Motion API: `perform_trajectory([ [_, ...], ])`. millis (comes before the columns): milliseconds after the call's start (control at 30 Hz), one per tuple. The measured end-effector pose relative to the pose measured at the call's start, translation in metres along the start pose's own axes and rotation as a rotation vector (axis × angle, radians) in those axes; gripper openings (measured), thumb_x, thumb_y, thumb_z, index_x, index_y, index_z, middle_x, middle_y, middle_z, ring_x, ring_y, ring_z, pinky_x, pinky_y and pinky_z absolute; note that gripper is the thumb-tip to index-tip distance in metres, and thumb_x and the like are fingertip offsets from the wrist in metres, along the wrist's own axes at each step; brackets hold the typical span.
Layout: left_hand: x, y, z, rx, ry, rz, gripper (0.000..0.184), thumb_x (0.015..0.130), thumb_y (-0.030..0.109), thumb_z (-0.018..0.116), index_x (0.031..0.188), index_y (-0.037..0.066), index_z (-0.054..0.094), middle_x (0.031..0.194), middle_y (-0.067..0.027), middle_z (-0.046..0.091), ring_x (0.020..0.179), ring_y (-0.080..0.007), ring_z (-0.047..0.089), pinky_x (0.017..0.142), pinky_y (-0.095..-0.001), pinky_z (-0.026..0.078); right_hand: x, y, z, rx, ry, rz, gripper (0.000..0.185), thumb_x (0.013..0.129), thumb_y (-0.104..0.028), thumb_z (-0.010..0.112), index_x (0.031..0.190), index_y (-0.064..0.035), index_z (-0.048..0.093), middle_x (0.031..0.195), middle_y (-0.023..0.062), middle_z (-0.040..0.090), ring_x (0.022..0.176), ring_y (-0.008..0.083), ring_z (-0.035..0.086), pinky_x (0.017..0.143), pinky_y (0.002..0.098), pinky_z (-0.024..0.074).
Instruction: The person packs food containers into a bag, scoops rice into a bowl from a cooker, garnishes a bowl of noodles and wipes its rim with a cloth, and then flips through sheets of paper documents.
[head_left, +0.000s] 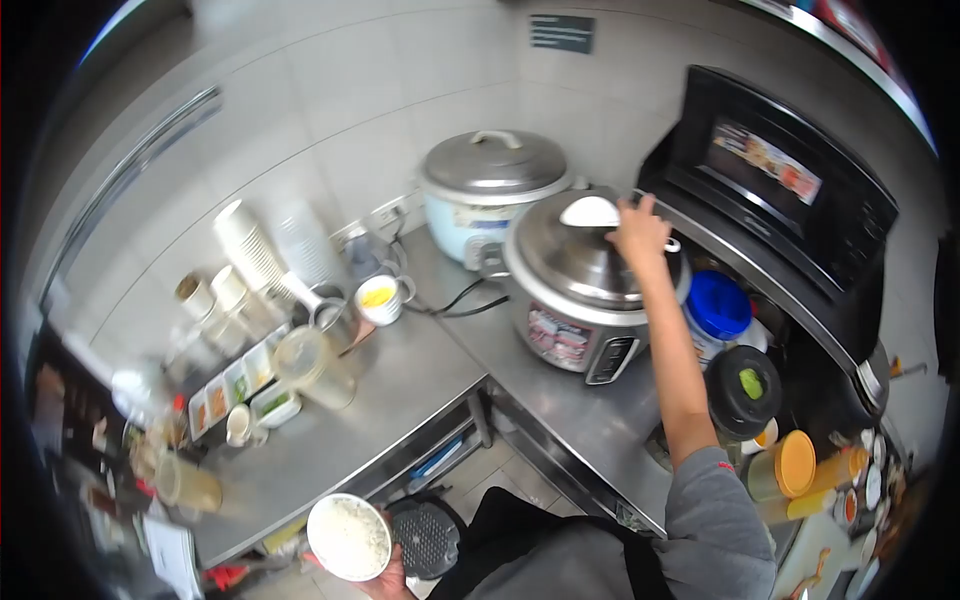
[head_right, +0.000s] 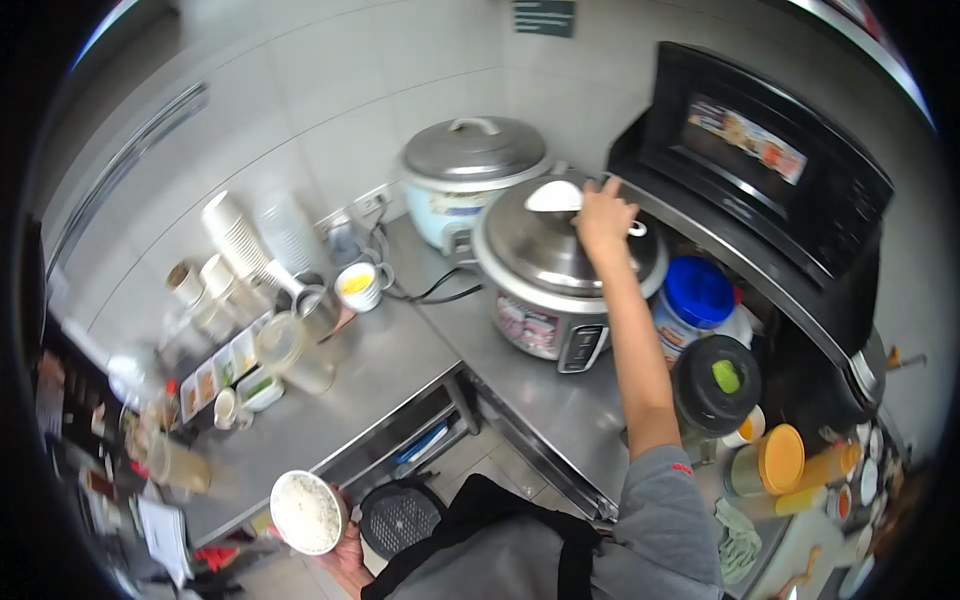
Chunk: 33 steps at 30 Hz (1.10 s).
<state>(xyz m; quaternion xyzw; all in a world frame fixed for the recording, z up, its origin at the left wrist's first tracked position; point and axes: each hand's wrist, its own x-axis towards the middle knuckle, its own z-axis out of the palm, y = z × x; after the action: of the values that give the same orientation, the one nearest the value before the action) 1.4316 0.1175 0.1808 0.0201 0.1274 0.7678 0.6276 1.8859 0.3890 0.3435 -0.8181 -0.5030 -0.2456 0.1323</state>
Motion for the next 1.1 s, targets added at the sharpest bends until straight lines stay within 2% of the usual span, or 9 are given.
perform_trajectory([
  [200,-0.042,0.007,0.007,-0.291,-0.138,-0.016,0.094,0.07,0.079,0.042,0.133,0.009,0.033,0.127,-0.0335,0.035,0.112,-0.0524,0.037,0.066,-0.0667,0.048,-0.034,-0.138,0.02,0.748,-0.012,-0.504,0.058,0.072,-0.004,0.058,0.127,-0.0021,0.04,0.119,0.0294,0.037,0.097,0.0463,0.052,0.081,0.0473,0.0454],
  [300,-0.064,0.006,0.013,-0.336,-0.093,0.087,0.094,0.07,0.079,0.042,0.132,0.01,0.035,0.126,-0.0341,0.036,0.112,-0.0519,0.038,0.067,-0.0652,0.049,-0.049,-0.274,0.101,0.991,-0.298,-0.87,0.054,0.067,-0.003,0.058,0.12,-0.001,0.052,0.09,0.0203,0.056,0.077,0.0352,0.057,0.071,0.0414,0.0495],
  [367,-0.087,0.01,0.012,-0.338,-0.149,0.164,0.091,0.072,0.078,0.041,0.133,0.01,0.033,0.127,-0.0328,0.036,0.114,-0.0488,0.037,0.072,-0.0636,0.048,-0.08,-0.346,0.087,1.352,-0.873,-0.513,0.051,0.067,0.006,0.057,0.117,-0.0028,0.054,0.087,0.011,0.059,0.068,0.0194,0.059,0.051,0.03,0.0516],
  [567,-0.177,0.042,-0.023,-0.281,-0.03,0.579,0.088,0.073,0.076,0.042,0.134,0.012,0.033,0.131,-0.0311,0.032,0.119,-0.0454,0.031,0.079,-0.0623,0.046,-0.08,-0.518,0.189,1.702,-1.237,-0.392,0.033,0.076,-0.007,0.056,0.109,-0.0022,0.051,0.082,0.0108,0.057,0.06,0.0206,0.056,0.053,0.0333,0.0508],
  [700,-0.224,0.055,-0.017,-0.226,0.304,0.995,0.08,0.073,0.073,0.046,0.117,0.007,0.051,0.11,-0.0271,0.054,0.1,-0.0475,0.049,0.069,-0.049,0.053,-0.05,-0.578,0.266,1.736,-1.172,-0.187,0.03,0.082,-0.02,0.052,0.106,-0.0038,0.055,0.104,0.0113,0.054,0.1,0.0269,0.051,0.082,0.0537,0.0431],
  [733,-0.234,0.062,-0.014,-0.238,0.318,1.059,0.08,0.073,0.073,0.046,0.117,0.007,0.051,0.11,-0.0271,0.054,0.1,-0.0475,0.049,0.069,-0.049,0.053,-0.04,-0.6,0.352,1.596,-0.627,-0.687,0.031,0.083,-0.024,0.051,0.106,-0.003,0.055,0.109,0.0117,0.055,0.102,0.0275,0.051,0.087,0.049,0.0417],
  [767,-0.243,0.069,-0.013,-0.269,0.243,1.036,0.082,0.073,0.075,0.046,0.119,0.007,0.049,0.113,-0.0276,0.052,0.101,-0.0472,0.048,0.07,-0.0501,0.053,-0.061,-0.562,0.255,1.689,-0.885,-0.344,0.042,0.084,-0.022,0.051,0.119,0.0002,0.047,0.121,0.0159,0.049,0.113,0.028,0.047,0.094,0.0398,0.0366],
  [900,-0.281,0.116,-0.044,-0.312,0.023,0.959,0.09,0.071,0.077,0.044,0.13,0.01,0.038,0.126,-0.0311,0.036,0.115,-0.0453,0.037,0.073,-0.0585,0.051,-0.152,-0.503,0.113,1.779,-0.207,-0.083,0.057,0.091,-0.03,0.05,0.134,0.0021,0.034,0.139,0.0151,0.035,0.128,0.0248,0.034,0.106,0.0343,0.0235],
  [1100,-0.324,0.224,-0.116,-0.315,-0.031,0.752,0.091,0.073,0.075,0.042,0.133,0.007,0.035,0.128,-0.0348,0.033,0.118,-0.0486,0.035,0.077,-0.0645,0.047,-0.415,-0.405,-0.113,2.245,-0.826,-0.593,0.049,0.093,-0.024,0.049,0.133,-0.0021,0.032,0.127,0.0134,0.046,0.112,0.0219,0.05,0.097,0.036,0.0366],
])
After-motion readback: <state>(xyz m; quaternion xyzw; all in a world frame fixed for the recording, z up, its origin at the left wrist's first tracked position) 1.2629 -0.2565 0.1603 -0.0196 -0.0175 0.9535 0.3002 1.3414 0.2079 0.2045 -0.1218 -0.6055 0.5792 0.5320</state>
